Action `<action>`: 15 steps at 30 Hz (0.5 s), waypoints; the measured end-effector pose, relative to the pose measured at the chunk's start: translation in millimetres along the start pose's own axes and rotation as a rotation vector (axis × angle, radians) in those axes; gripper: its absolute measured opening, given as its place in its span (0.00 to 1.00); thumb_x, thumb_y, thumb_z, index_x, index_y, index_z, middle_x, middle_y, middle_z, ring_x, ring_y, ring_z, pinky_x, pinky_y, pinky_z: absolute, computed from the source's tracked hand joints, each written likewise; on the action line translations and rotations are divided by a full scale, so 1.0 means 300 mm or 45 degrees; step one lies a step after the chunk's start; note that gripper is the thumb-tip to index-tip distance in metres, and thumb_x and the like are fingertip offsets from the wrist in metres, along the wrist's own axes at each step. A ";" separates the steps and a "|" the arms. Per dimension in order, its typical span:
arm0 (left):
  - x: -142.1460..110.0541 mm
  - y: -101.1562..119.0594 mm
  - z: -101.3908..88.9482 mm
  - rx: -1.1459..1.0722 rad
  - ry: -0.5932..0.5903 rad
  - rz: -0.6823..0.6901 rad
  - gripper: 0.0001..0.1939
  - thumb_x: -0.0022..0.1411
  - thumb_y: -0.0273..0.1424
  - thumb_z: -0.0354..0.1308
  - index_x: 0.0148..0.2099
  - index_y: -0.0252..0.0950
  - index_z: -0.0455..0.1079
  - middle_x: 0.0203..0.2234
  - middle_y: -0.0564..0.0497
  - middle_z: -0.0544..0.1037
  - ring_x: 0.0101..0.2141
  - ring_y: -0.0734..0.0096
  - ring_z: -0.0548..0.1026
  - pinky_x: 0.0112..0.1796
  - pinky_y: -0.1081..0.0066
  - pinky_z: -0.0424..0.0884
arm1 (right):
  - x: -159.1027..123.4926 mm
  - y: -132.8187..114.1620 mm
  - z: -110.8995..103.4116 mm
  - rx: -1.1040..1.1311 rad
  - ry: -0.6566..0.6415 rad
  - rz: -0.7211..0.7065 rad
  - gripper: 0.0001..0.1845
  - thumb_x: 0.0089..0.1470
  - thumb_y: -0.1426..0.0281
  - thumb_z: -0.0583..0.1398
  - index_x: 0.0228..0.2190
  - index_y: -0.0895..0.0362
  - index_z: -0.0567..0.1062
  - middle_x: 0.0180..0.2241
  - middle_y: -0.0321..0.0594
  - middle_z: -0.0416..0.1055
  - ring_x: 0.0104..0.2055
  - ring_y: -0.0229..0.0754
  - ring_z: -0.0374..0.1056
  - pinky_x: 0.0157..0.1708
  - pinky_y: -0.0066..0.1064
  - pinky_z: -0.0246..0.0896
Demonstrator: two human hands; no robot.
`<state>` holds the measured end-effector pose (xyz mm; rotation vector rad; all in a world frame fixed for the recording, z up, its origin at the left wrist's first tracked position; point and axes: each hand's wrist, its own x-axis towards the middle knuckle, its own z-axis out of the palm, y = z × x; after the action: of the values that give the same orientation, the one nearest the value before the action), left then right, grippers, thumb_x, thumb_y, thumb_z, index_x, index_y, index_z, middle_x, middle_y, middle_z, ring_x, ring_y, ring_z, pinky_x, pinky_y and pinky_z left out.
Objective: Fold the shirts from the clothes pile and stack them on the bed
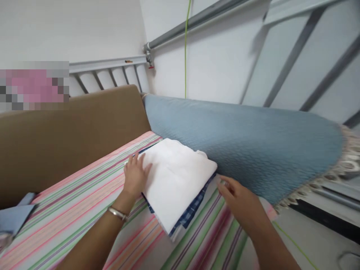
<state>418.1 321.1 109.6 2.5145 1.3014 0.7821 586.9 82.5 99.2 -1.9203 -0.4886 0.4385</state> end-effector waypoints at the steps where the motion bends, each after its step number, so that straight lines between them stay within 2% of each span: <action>1: -0.034 0.040 0.022 0.117 -0.066 0.143 0.26 0.60 0.44 0.49 0.58 0.42 0.61 0.62 0.43 0.56 0.63 0.47 0.46 0.58 0.42 0.46 | 0.000 -0.037 -0.001 -0.082 0.074 -0.202 0.18 0.46 0.60 0.60 0.39 0.52 0.76 0.33 0.42 0.76 0.39 0.49 0.71 0.43 0.43 0.63; 2: -0.067 0.075 0.047 0.209 -0.136 0.242 0.28 0.60 0.47 0.46 0.59 0.43 0.60 0.63 0.43 0.54 0.63 0.44 0.44 0.57 0.39 0.45 | 0.007 -0.074 0.018 -0.156 0.087 -0.409 0.19 0.49 0.60 0.57 0.42 0.52 0.76 0.39 0.42 0.76 0.45 0.50 0.69 0.49 0.44 0.59; 4: -0.126 0.122 0.102 0.296 -0.269 0.319 0.30 0.59 0.51 0.42 0.61 0.46 0.58 0.64 0.44 0.51 0.63 0.42 0.42 0.56 0.35 0.44 | 0.045 -0.131 0.103 -0.353 -0.031 -0.752 0.21 0.54 0.60 0.53 0.47 0.51 0.73 0.51 0.42 0.69 0.56 0.49 0.60 0.58 0.47 0.45; 6: -0.162 0.132 0.153 0.324 -0.347 0.330 0.32 0.59 0.52 0.40 0.62 0.48 0.54 0.65 0.44 0.50 0.63 0.41 0.42 0.55 0.34 0.43 | 0.116 -0.137 0.214 -0.621 -0.195 -0.911 0.23 0.57 0.58 0.52 0.51 0.51 0.70 0.58 0.44 0.61 0.62 0.50 0.49 0.61 0.51 0.34; 8: -0.173 0.116 0.194 0.312 -0.364 0.317 0.32 0.59 0.53 0.39 0.63 0.49 0.52 0.65 0.45 0.48 0.63 0.41 0.41 0.55 0.33 0.42 | 0.204 -0.089 0.307 -0.847 -0.280 -0.867 0.26 0.57 0.55 0.51 0.54 0.51 0.67 0.61 0.46 0.55 0.64 0.54 0.44 0.60 0.55 0.32; 10: -0.167 0.095 0.220 0.268 -0.354 0.300 0.32 0.59 0.54 0.39 0.63 0.52 0.50 0.65 0.47 0.46 0.63 0.42 0.39 0.56 0.34 0.39 | 0.279 -0.014 0.362 -0.962 -0.260 -0.790 0.30 0.56 0.52 0.51 0.57 0.50 0.62 0.62 0.47 0.51 0.64 0.56 0.43 0.59 0.56 0.33; 12: -0.161 0.089 0.229 0.218 -0.369 0.269 0.32 0.58 0.55 0.39 0.63 0.54 0.50 0.66 0.47 0.45 0.64 0.42 0.38 0.56 0.34 0.37 | 0.317 0.049 0.378 -0.967 -0.200 -0.788 0.32 0.55 0.51 0.51 0.58 0.49 0.60 0.63 0.47 0.49 0.64 0.57 0.42 0.58 0.57 0.32; 15: -0.172 0.114 0.219 0.142 -0.427 0.228 0.36 0.55 0.57 0.41 0.63 0.51 0.51 0.65 0.44 0.45 0.63 0.42 0.37 0.56 0.33 0.36 | 0.315 0.086 0.362 -0.744 -0.169 -0.827 0.31 0.52 0.50 0.53 0.53 0.52 0.67 0.60 0.49 0.56 0.63 0.58 0.45 0.58 0.58 0.31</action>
<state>453.1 263.3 49.8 2.7269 1.0454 0.3018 615.1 206.5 27.1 -2.1281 -1.3929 -0.0166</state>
